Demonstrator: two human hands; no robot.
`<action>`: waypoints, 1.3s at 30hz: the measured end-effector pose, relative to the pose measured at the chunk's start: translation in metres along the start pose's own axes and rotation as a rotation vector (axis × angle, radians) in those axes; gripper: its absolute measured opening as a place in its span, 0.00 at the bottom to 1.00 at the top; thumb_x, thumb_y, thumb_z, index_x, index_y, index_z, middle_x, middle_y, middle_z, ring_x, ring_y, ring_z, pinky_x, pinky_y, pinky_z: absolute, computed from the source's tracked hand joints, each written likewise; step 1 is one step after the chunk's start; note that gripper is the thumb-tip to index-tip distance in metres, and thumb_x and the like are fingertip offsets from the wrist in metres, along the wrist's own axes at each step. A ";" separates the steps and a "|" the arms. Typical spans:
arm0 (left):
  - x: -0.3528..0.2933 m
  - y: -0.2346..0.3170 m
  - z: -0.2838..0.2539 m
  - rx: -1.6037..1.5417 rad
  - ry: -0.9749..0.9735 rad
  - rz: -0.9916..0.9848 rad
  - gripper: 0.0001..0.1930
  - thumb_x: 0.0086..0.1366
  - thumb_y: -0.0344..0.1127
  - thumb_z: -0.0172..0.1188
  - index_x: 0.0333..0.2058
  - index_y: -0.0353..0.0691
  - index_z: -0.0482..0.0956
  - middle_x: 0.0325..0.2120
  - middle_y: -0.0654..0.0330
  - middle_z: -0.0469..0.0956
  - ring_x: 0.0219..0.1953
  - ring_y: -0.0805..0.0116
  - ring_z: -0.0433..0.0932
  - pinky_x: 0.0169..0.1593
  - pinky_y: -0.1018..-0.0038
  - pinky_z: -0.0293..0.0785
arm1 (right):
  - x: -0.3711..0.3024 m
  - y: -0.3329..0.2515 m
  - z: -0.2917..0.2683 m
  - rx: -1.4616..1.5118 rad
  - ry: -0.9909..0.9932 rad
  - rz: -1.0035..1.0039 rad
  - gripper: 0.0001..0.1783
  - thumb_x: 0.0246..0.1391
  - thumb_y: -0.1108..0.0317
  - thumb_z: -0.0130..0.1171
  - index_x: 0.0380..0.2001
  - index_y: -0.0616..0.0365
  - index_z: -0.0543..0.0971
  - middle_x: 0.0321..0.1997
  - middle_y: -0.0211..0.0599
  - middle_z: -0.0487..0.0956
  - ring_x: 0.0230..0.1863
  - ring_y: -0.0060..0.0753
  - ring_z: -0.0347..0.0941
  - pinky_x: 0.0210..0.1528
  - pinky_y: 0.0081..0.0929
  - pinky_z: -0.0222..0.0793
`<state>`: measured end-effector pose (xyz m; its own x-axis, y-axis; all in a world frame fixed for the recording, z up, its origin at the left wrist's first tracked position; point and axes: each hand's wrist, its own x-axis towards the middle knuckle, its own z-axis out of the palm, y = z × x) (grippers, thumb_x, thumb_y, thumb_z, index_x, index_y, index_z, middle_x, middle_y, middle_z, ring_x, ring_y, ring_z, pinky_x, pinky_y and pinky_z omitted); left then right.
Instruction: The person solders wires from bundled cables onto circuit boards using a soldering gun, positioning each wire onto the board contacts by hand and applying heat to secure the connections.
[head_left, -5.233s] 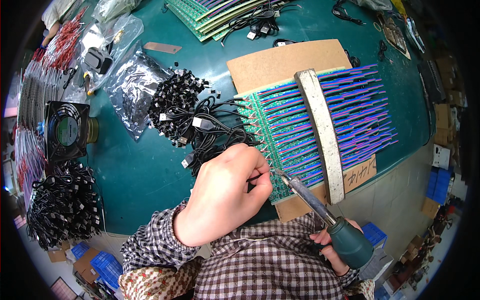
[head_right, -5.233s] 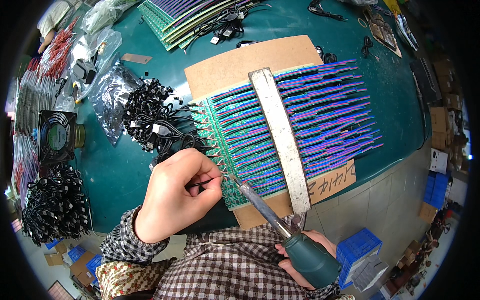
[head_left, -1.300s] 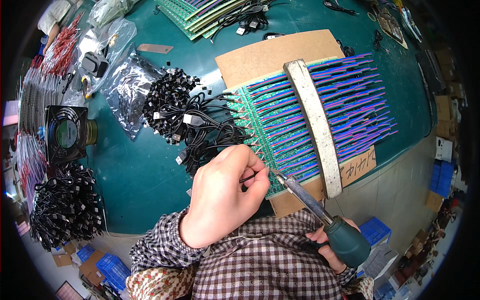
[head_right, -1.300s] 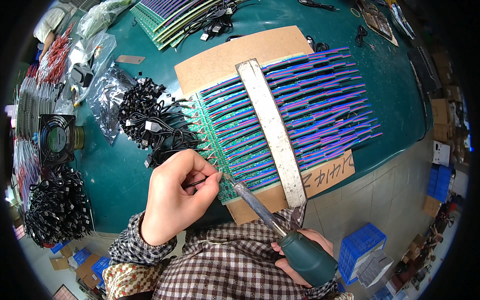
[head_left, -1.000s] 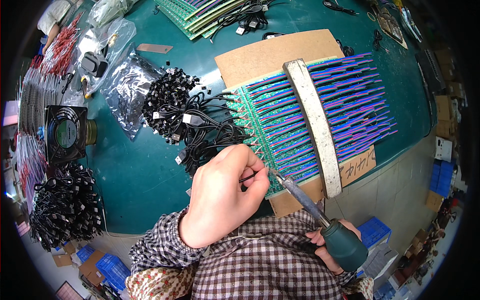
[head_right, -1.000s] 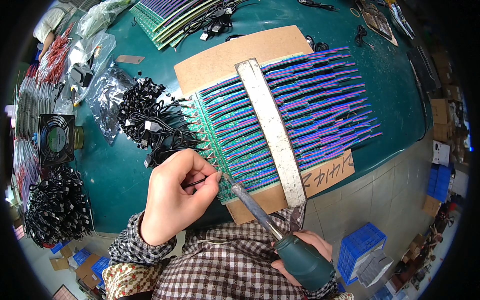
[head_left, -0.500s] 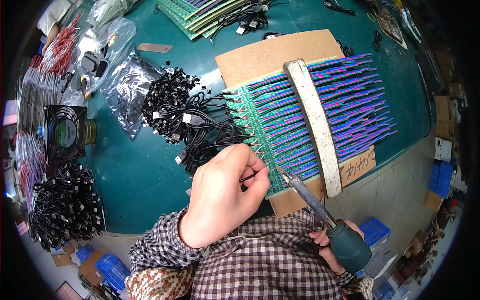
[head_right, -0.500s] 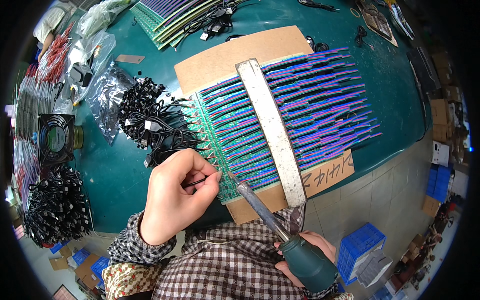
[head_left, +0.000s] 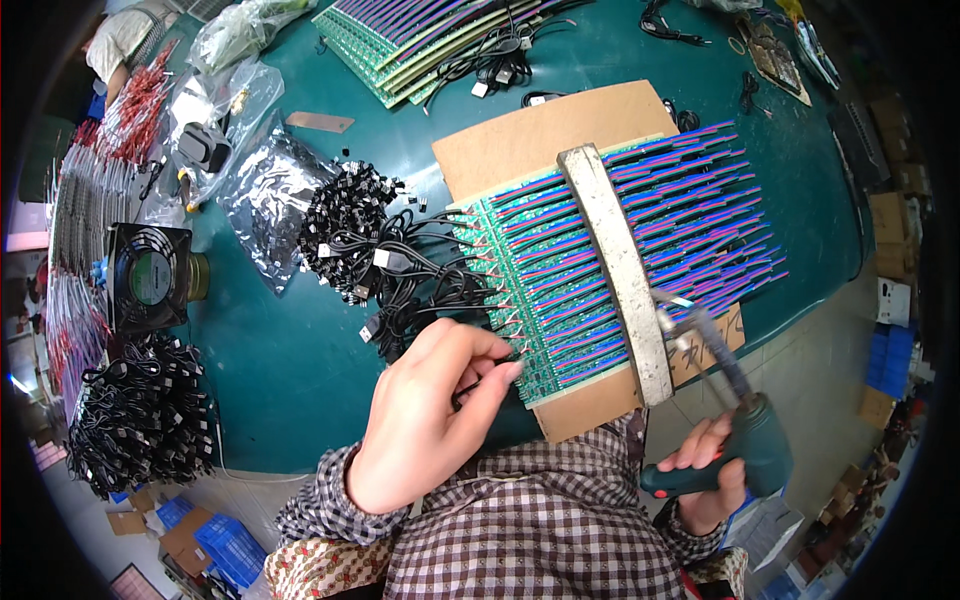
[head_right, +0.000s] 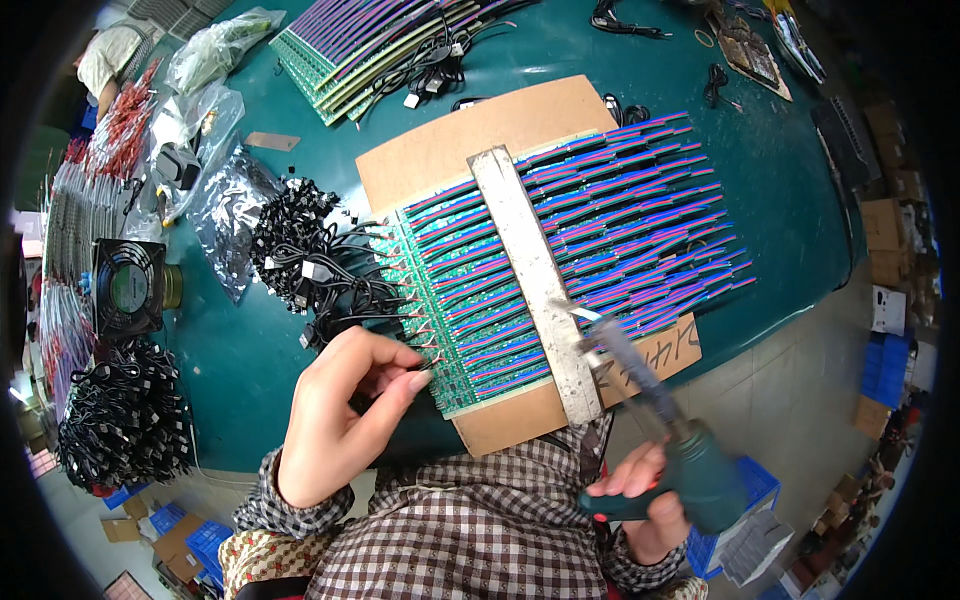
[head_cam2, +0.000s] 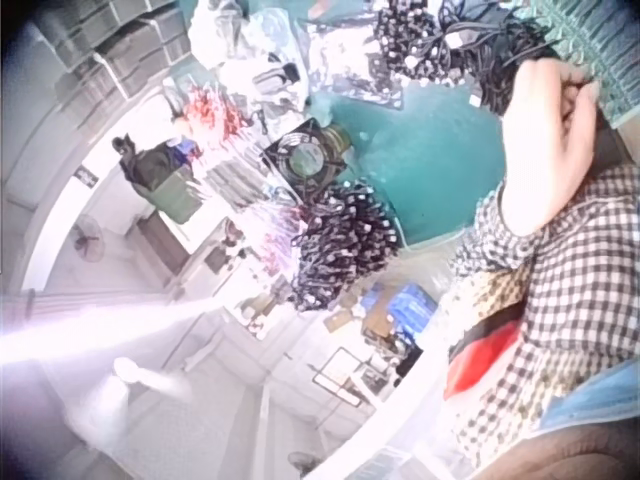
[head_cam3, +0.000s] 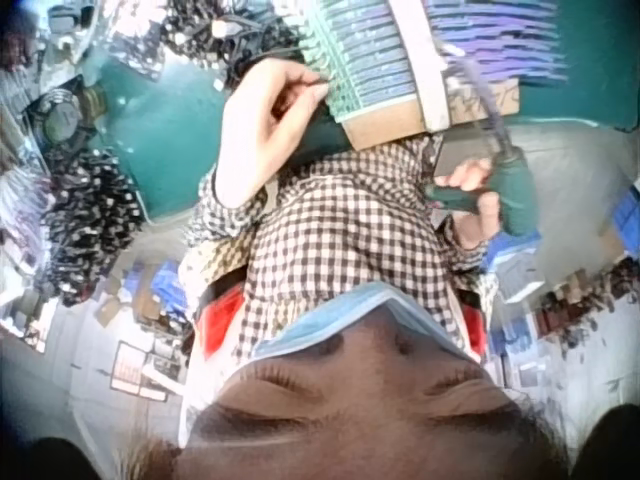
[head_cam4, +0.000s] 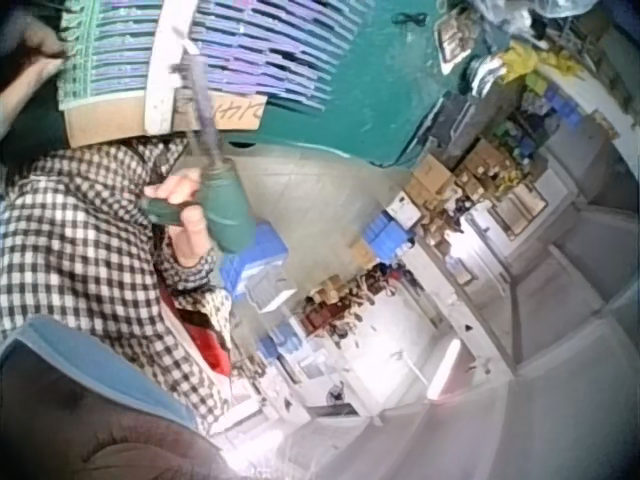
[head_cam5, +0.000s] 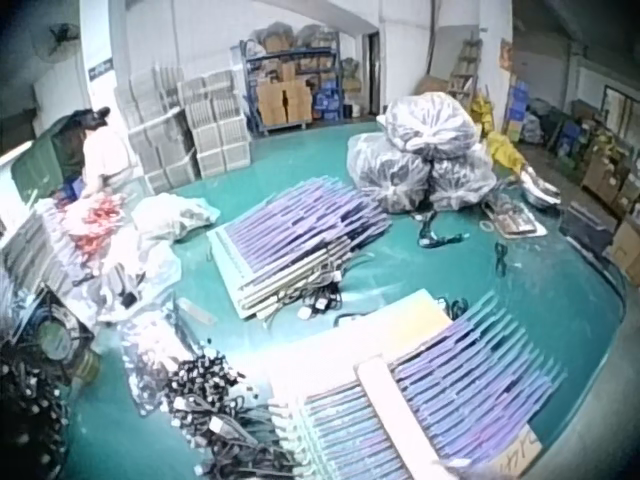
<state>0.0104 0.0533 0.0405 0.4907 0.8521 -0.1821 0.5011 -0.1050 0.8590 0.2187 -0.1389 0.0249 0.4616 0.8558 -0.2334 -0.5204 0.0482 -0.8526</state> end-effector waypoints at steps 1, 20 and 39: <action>-0.003 0.000 -0.001 0.008 0.003 0.042 0.05 0.58 0.23 0.61 0.34 0.31 0.76 0.28 0.59 0.74 0.28 0.75 0.73 0.32 0.80 0.69 | 0.006 -0.002 -0.002 0.005 0.016 -0.068 0.26 0.60 0.54 0.54 0.48 0.65 0.62 0.27 0.34 0.67 0.32 0.29 0.68 0.32 0.33 0.82; 0.215 0.055 0.001 0.384 -0.065 0.632 0.10 0.55 0.29 0.61 0.38 0.35 0.77 0.33 0.53 0.78 0.37 0.58 0.79 0.41 0.68 0.76 | 0.045 -0.018 -0.057 0.383 0.163 -0.239 0.21 0.63 0.54 0.50 0.45 0.61 0.62 0.25 0.33 0.69 0.30 0.28 0.69 0.28 0.31 0.81; 0.319 0.094 0.047 0.433 -0.504 0.851 0.12 0.46 0.33 0.69 0.32 0.41 0.81 0.26 0.59 0.77 0.30 0.66 0.78 0.35 0.72 0.75 | 0.045 -0.023 -0.081 0.430 0.246 -0.314 0.17 0.66 0.57 0.45 0.46 0.61 0.62 0.27 0.32 0.66 0.30 0.24 0.65 0.28 0.22 0.77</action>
<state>0.2478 0.2913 0.0404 0.9844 0.1148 0.1334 0.0180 -0.8196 0.5726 0.3099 -0.1437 -0.0037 0.7670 0.6248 -0.1461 -0.5532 0.5285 -0.6440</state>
